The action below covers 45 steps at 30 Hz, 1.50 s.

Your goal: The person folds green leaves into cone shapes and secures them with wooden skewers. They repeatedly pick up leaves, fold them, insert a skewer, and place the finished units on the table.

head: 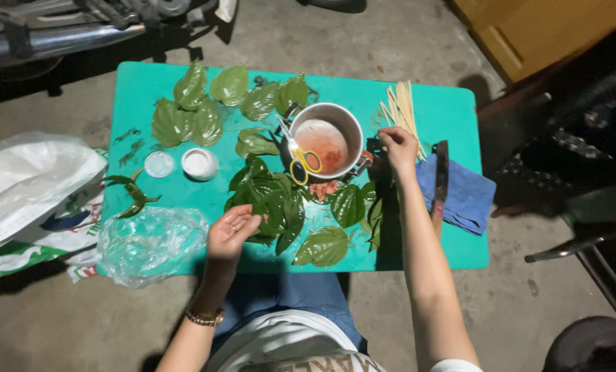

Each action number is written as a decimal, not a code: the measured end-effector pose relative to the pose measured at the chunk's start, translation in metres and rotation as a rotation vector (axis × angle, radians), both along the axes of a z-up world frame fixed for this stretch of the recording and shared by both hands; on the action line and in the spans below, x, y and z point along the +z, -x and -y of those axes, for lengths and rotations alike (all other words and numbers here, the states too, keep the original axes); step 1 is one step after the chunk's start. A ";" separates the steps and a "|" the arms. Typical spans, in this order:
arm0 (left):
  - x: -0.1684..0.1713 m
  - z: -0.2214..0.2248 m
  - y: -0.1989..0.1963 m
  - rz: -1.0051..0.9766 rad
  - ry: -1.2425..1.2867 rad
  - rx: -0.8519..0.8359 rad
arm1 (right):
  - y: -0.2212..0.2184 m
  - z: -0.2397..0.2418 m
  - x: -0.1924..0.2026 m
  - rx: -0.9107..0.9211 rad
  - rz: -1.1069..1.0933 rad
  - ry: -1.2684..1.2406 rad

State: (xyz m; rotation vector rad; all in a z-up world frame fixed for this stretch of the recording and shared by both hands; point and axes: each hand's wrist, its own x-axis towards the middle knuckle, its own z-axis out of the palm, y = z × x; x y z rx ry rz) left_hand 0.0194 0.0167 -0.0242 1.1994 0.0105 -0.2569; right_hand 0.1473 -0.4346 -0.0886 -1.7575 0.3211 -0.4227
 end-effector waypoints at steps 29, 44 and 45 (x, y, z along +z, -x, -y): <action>-0.059 -0.102 0.063 0.079 -0.083 0.382 | 0.149 -0.376 0.063 0.803 -0.218 -0.168; -0.045 -0.182 -0.020 0.169 -0.994 0.296 | 0.192 -0.105 0.047 -0.081 0.008 0.381; -0.049 -0.184 -0.020 0.184 -0.957 0.300 | 0.200 -0.077 0.040 -0.185 0.055 0.514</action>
